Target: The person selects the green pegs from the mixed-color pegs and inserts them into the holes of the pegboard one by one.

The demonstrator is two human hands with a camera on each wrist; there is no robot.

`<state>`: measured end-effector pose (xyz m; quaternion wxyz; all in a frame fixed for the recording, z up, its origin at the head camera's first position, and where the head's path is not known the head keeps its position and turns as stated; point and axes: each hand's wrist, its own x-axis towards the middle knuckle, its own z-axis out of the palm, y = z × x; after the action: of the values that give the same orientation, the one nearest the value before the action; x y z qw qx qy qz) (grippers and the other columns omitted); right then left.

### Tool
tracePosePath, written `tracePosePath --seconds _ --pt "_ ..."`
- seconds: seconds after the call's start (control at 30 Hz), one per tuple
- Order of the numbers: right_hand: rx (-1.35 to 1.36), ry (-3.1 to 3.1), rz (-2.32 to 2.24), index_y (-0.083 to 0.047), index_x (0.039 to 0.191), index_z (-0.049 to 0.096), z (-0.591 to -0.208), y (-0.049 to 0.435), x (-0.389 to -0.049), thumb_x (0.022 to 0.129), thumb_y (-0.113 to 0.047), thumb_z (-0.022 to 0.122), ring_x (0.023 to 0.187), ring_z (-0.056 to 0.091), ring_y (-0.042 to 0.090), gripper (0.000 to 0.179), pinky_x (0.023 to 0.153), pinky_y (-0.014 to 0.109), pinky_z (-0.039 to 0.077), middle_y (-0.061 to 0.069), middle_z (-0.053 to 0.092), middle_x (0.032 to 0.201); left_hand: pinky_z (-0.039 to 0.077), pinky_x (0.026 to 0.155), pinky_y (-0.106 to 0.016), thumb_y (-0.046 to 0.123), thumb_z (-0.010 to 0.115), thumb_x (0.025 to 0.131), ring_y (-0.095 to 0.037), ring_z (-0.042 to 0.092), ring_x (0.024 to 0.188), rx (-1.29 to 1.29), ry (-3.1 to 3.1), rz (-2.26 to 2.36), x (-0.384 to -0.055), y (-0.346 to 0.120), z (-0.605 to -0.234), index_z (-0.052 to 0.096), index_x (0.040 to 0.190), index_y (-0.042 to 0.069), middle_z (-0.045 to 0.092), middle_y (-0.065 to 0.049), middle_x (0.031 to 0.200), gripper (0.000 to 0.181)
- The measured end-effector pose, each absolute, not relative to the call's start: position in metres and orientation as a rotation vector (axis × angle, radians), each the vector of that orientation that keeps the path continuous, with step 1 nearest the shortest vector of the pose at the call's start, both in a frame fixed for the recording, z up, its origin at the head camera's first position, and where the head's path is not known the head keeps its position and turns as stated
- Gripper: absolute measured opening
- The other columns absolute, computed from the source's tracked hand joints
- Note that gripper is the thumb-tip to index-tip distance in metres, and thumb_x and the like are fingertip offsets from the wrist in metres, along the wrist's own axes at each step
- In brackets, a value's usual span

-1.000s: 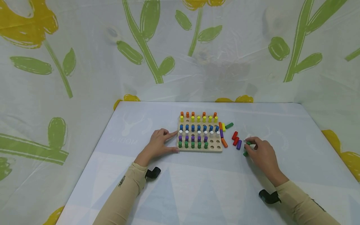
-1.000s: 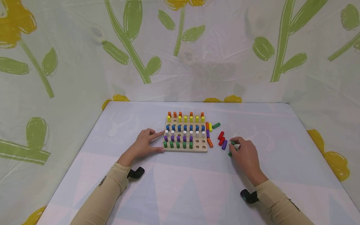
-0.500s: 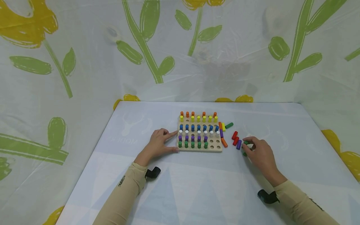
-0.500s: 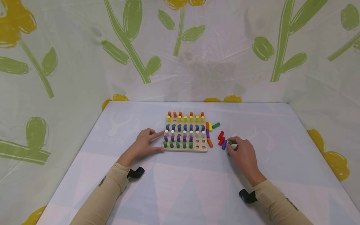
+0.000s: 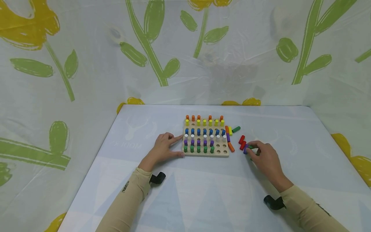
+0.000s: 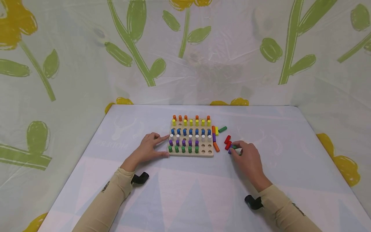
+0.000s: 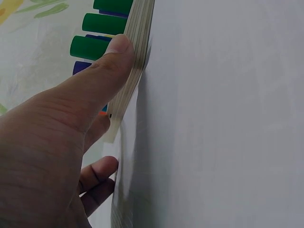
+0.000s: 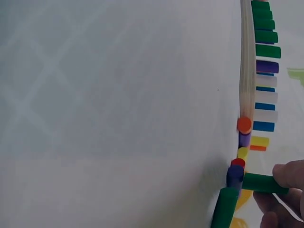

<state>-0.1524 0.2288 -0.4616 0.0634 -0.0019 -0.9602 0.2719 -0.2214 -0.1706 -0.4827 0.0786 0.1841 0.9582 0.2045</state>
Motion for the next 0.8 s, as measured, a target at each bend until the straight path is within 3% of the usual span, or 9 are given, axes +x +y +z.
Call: tracePosePath --seconds 0.27,0.8 --pt "0.016 -2.893 0.832 -0.001 0.124 0.068 -0.463 0.223 -0.154 0.095 -0.019 0.073 0.089 0.05 0.027 0.034 0.068 0.035 0.044 0.016 0.068 0.109 0.032 0.102 -0.045 0.063 0.078 0.08 -0.027 0.034 0.115 0.553 2.872 0.615 -0.22 -0.17 -0.482 0.046 0.154 0.031 0.042 -0.006 0.118 0.087" --pt "0.062 -2.87 0.844 -0.004 0.117 0.071 -0.463 0.208 -0.158 0.093 -0.02 0.075 0.091 0.053 0.028 0.029 0.072 0.038 0.046 0.012 0.068 0.101 0.031 0.102 -0.045 0.064 0.077 0.08 -0.027 0.035 0.113 0.557 2.879 0.591 -0.222 -0.171 -0.484 0.046 0.154 0.032 0.042 -0.005 0.116 0.087"
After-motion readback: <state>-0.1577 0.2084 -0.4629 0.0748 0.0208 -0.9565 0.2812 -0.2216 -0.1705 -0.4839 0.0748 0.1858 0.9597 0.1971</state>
